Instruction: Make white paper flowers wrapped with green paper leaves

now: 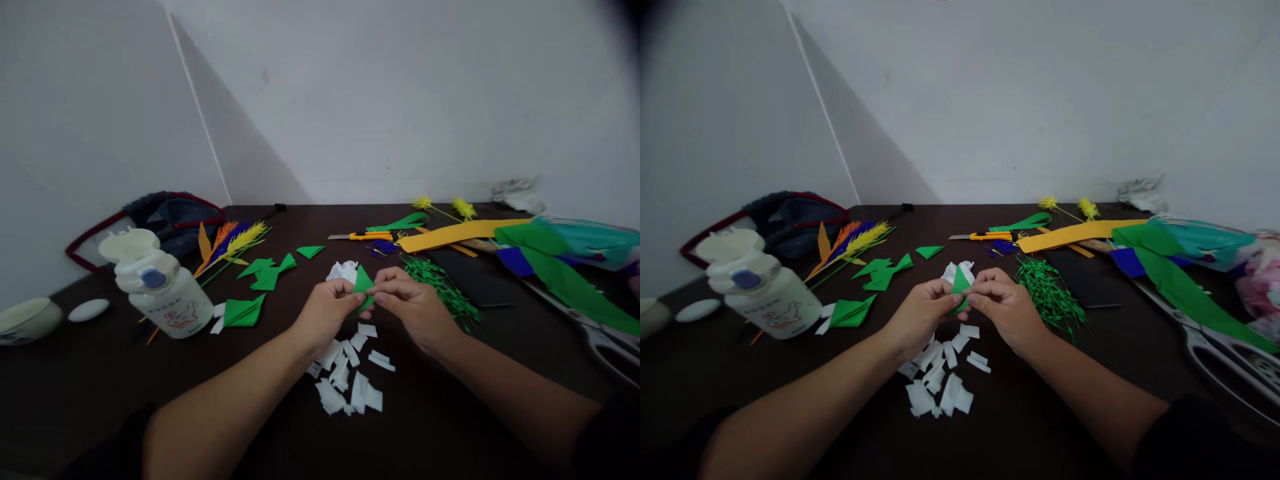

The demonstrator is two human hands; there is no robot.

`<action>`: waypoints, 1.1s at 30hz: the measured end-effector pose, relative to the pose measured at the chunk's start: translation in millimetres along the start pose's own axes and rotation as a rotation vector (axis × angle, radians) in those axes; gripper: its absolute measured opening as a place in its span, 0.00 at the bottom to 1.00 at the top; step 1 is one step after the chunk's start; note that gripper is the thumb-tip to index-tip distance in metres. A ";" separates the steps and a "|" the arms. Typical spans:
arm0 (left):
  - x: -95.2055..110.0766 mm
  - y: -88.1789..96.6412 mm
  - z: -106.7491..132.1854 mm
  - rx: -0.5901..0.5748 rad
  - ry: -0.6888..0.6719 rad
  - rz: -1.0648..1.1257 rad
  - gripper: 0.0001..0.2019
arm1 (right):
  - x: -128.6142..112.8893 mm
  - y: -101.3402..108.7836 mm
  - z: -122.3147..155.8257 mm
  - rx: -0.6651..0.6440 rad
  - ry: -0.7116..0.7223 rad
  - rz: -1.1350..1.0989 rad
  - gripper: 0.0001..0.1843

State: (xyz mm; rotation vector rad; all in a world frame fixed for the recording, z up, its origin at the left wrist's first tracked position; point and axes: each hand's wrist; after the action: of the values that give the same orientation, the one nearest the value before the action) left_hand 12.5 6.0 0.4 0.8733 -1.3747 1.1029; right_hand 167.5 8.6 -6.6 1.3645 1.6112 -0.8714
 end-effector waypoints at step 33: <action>-5.7 0.5 -1.0 -0.062 -0.048 -0.249 0.07 | 0.8 -3.5 2.9 -0.004 -0.123 0.050 0.07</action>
State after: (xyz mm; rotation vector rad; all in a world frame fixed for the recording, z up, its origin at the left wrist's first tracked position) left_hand 12.9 6.6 -5.4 1.0018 -1.2926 0.8497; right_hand 164.5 5.8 -8.6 1.3169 1.4780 -0.9040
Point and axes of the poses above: each hand's wrist, its own z-axis away from the middle knuckle, its own y-axis out of the back of the hand, x = y × z, and after that the axes turned 9 degrees about -z, right-handed
